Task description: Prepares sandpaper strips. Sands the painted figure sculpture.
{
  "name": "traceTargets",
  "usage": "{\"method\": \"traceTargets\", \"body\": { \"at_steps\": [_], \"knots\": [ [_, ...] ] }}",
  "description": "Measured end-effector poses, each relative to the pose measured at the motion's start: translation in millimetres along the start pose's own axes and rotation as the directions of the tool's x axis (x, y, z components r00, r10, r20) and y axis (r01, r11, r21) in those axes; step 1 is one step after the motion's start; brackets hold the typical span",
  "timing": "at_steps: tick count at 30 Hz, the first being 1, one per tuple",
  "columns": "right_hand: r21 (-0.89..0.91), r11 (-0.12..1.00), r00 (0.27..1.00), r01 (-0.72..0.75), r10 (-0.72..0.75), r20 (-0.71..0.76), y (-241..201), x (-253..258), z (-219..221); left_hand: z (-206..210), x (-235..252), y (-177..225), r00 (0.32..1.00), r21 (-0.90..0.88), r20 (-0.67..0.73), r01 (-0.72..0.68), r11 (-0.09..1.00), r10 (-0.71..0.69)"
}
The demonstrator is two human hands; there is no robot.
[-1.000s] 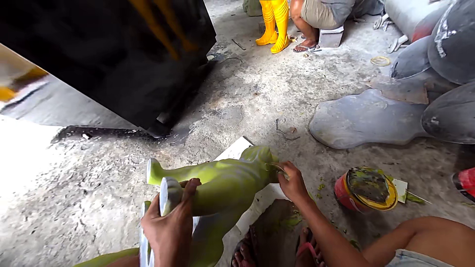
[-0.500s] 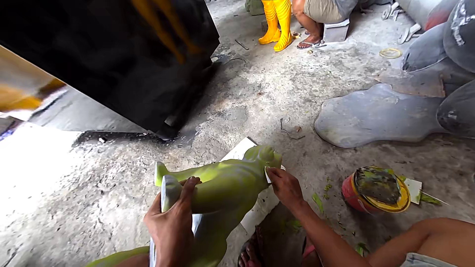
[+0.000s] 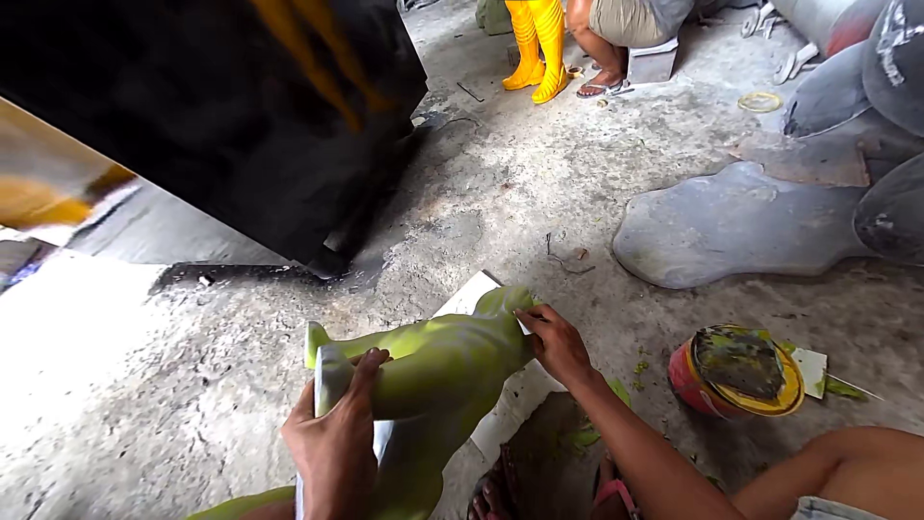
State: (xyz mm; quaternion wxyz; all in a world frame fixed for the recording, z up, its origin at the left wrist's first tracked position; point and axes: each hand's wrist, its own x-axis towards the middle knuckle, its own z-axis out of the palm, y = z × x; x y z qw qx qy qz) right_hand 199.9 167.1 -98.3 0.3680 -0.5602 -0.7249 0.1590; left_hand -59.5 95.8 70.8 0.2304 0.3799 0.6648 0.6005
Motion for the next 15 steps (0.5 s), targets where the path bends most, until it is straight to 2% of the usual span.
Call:
{"method": "traceTargets", "body": {
  "at_steps": [5,8,15],
  "knots": [
    [-0.074,0.993,0.992,-0.094,0.1,0.081,-25,5,3,0,0,0,1.0,0.002,0.001,0.007,1.0,-0.007],
    [-0.09,0.991,0.987,-0.103,0.113,0.118,-31,6,-3,-1,0,0,1.0,0.003,0.005,0.012,1.0,-0.012],
    [-0.05,0.998,0.988,0.032,-0.024,0.153,-18,-21,7,1,4,1,1.0,0.007,-0.001,0.029,1.0,-0.029]
  ]
}}
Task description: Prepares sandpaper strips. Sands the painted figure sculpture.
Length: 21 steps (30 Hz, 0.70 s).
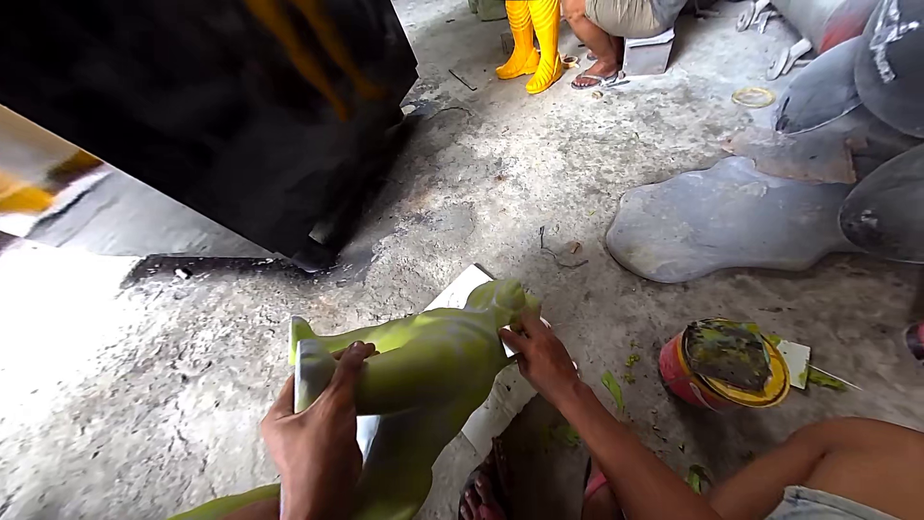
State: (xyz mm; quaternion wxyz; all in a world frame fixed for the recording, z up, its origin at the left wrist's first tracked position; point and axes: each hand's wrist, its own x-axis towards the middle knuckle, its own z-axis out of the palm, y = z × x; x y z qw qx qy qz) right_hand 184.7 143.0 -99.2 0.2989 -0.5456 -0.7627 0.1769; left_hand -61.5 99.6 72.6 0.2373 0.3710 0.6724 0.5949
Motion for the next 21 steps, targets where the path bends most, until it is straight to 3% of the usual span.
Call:
{"method": "traceTargets", "body": {
  "at_steps": [12,15,17,21],
  "knots": [
    [0.129,0.989,0.995,0.073,-0.063,-0.074,19,-21,17,-3,10,-3,0.999,-0.004,-0.014,0.047,0.999,-0.047],
    [0.368,0.929,0.979,-0.045,0.114,-0.169,20,-23,14,-4,14,-3,0.998,-0.006,-0.017,0.057,0.998,-0.057],
    [0.526,0.838,0.921,-0.144,0.308,-0.24,17,-21,10,-4,15,-2,0.997,-0.009,-0.021,0.068,0.998,-0.068],
    [0.631,0.707,0.814,-0.32,0.546,-0.199,8,-11,0,-3,13,-1,0.998,-0.015,-0.013,0.057,0.998,-0.057]
  ]
}}
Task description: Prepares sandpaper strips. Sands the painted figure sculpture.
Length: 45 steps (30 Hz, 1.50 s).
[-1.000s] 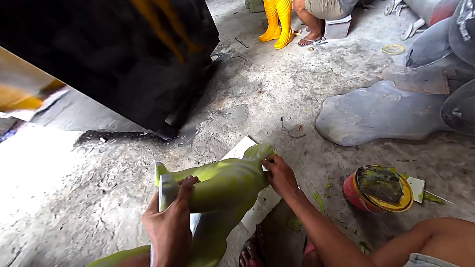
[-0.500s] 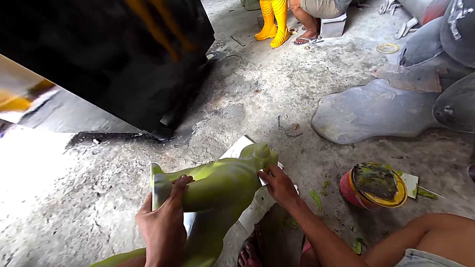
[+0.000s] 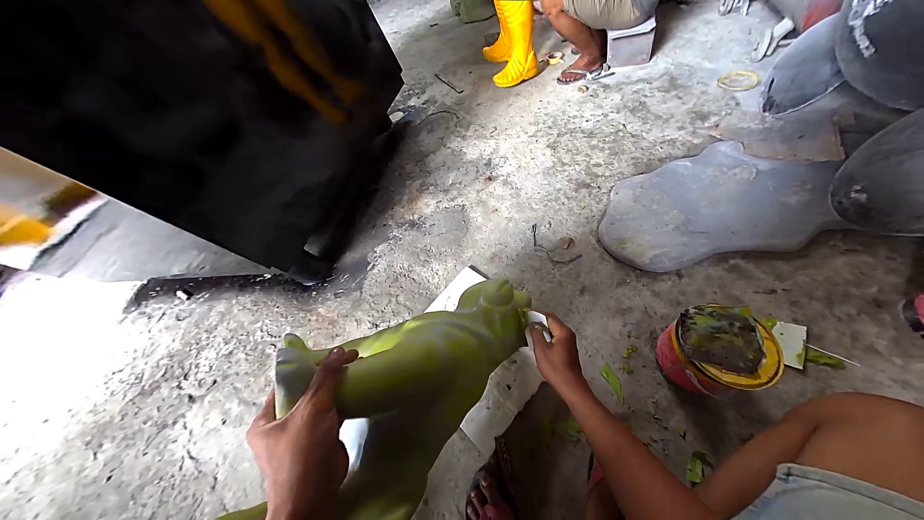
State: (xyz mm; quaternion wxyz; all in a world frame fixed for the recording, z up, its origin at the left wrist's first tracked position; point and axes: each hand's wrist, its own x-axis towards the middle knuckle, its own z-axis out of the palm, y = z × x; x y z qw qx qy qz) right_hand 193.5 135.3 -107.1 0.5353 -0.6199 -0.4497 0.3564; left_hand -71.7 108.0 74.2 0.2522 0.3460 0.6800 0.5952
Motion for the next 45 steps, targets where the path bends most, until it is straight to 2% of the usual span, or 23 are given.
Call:
{"method": "traceTargets", "body": {
  "at_steps": [4,7,12,17,19,22,25,30,33,35,40,45],
  "knots": [
    [-0.054,0.988,0.989,-0.146,0.146,0.0,-11,4,6,1,-3,-1,1.0,-0.008,-0.001,-0.023,1.0,0.023],
    [-0.124,0.975,0.983,-0.185,0.185,-0.015,-17,7,14,0,-7,-3,0.999,-0.02,0.005,-0.05,0.999,0.051],
    [-0.371,0.922,0.992,-0.113,0.127,0.013,-26,-4,28,0,-18,-5,0.997,-0.03,0.005,-0.078,0.996,0.079],
    [-0.609,0.791,0.97,0.064,0.093,0.224,-11,-21,18,0,-20,-5,0.996,-0.016,0.004,-0.085,0.996,0.085],
    [-0.6,0.78,0.963,0.175,-0.007,0.271,6,-26,7,0,-19,-7,0.996,-0.004,0.004,-0.084,0.996,0.084],
    [-0.464,0.837,0.953,0.291,-0.211,0.217,27,-24,-9,-2,-22,-7,0.995,0.009,0.013,-0.097,0.995,0.097],
    [-0.383,0.854,0.935,0.353,-0.316,0.158,13,-10,-15,-1,-31,-6,0.992,0.021,0.018,-0.129,0.991,0.129],
    [-0.487,0.771,0.911,0.41,-0.322,0.258,-28,15,-2,-2,-41,-6,0.979,0.04,0.065,-0.197,0.98,0.195],
    [-0.589,0.707,0.917,0.392,-0.249,0.311,-34,15,11,-1,-45,-5,0.976,0.045,0.071,-0.211,0.976,0.208],
    [-0.617,0.677,0.914,0.402,-0.254,0.317,-34,10,18,-2,-45,-6,0.973,0.039,0.078,-0.219,0.975,0.216],
    [-0.603,0.671,0.898,0.433,-0.26,0.355,-36,2,16,-3,-46,-8,0.972,0.056,0.085,-0.225,0.973,0.22],
    [-0.552,0.659,0.849,0.511,-0.29,0.441,-23,-2,8,-1,-44,-5,0.982,0.058,0.056,-0.186,0.981,0.183]
  ]
}}
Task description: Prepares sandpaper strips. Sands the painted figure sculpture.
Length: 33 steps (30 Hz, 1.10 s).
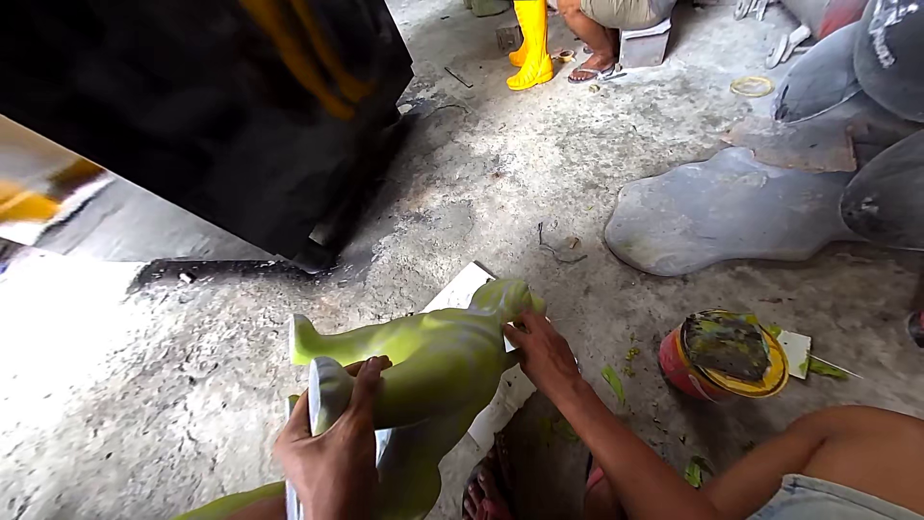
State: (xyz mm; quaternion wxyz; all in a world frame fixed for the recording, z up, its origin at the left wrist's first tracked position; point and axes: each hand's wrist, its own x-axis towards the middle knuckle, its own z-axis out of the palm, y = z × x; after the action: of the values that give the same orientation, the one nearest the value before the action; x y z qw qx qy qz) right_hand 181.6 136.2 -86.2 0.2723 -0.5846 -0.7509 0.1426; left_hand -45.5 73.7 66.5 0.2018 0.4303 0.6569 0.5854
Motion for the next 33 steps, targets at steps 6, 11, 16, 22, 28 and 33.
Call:
{"method": "traceTargets", "body": {
  "at_steps": [6,11,16,22,28,33],
  "knots": [
    [0.067,0.998,1.0,0.02,-0.02,-0.01,9,-20,16,0,10,-2,0.999,-0.03,-0.007,0.045,0.999,-0.045],
    [0.167,0.985,0.999,0.051,-0.05,-0.01,25,-27,20,0,18,-4,0.997,-0.047,-0.024,0.073,0.996,-0.074],
    [0.468,0.884,0.979,-0.016,0.11,-0.174,36,-22,16,-2,28,-3,0.992,-0.057,-0.032,0.117,0.992,-0.119],
    [0.48,0.877,0.958,0.031,0.111,-0.265,48,5,1,0,30,-4,0.99,-0.074,-0.04,0.132,0.989,-0.135],
    [0.399,0.91,0.978,0.115,-0.033,-0.206,46,24,5,0,29,-3,0.99,-0.078,-0.044,0.132,0.988,-0.136],
    [0.364,0.921,0.979,0.136,-0.068,-0.194,45,22,16,-1,30,-4,0.988,-0.072,-0.039,0.144,0.987,-0.147]
  ]
}}
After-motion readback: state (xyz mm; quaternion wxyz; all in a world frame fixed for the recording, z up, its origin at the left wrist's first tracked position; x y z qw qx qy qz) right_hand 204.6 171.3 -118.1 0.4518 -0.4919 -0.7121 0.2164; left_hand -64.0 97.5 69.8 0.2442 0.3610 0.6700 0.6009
